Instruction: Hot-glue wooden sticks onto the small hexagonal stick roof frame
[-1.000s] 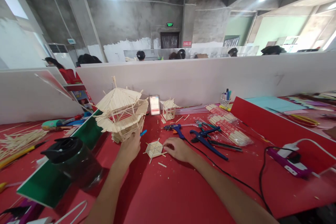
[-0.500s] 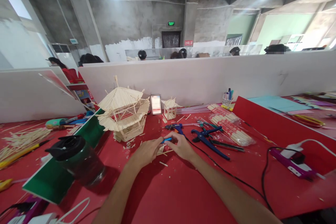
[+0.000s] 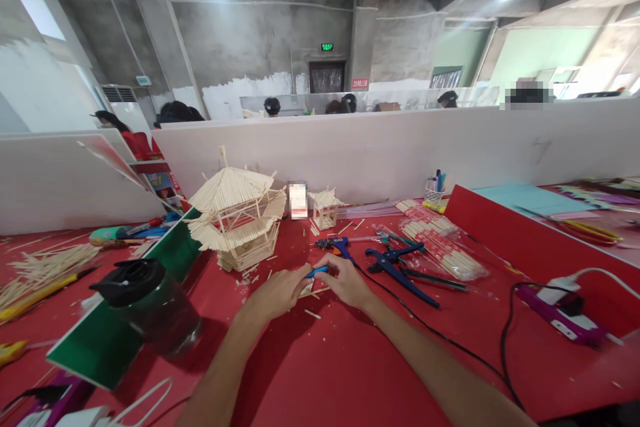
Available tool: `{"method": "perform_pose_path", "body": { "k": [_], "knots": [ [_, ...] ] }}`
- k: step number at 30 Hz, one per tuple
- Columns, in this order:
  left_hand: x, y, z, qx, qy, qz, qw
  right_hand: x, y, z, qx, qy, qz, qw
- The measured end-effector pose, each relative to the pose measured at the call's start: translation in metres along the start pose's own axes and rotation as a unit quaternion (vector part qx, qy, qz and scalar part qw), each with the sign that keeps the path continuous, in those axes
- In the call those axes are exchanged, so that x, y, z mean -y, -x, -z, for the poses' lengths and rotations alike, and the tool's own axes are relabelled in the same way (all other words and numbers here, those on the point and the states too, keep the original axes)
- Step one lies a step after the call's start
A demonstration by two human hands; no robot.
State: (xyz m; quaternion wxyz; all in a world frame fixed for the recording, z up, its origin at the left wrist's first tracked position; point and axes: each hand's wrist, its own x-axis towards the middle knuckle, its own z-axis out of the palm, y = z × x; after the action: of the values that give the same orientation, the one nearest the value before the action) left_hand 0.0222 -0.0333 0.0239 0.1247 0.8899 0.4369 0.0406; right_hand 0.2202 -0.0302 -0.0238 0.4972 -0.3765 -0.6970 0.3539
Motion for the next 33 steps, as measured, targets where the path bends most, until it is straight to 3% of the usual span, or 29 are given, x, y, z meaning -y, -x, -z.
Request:
{"method": "perform_pose_path", "body": {
  "k": [8, 17, 21, 25, 28, 33],
  "knots": [
    [0.007, -0.006, -0.014, -0.043, -0.01, 0.004, 0.999, -0.004, -0.001, 0.005, -0.036, 0.02, 0.002, 0.999],
    [0.009, -0.003, -0.004, -0.047, -0.029, 0.021, 0.998, 0.006, -0.001, 0.007, -0.028, 0.001, 0.013, 1.0],
    [0.022, -0.001, 0.003, -0.073, 0.001, 0.045, 0.996, 0.01, -0.002, 0.006, -0.068, -0.005, 0.003, 0.998],
    [0.046, 0.0, 0.009, -0.091, -0.043, 0.122, 0.987, 0.007, -0.006, 0.011, -0.119, -0.068, -0.024, 0.99],
    [0.061, 0.0, 0.01, -0.061, -0.068, 0.172, 0.981, 0.0, -0.01, 0.015, -0.147, -0.134, -0.064, 0.978],
    [0.069, 0.002, 0.007, -0.046, -0.069, 0.19, 0.978, -0.004, -0.013, 0.019, -0.156, -0.232, -0.099, 0.955]
  ]
}}
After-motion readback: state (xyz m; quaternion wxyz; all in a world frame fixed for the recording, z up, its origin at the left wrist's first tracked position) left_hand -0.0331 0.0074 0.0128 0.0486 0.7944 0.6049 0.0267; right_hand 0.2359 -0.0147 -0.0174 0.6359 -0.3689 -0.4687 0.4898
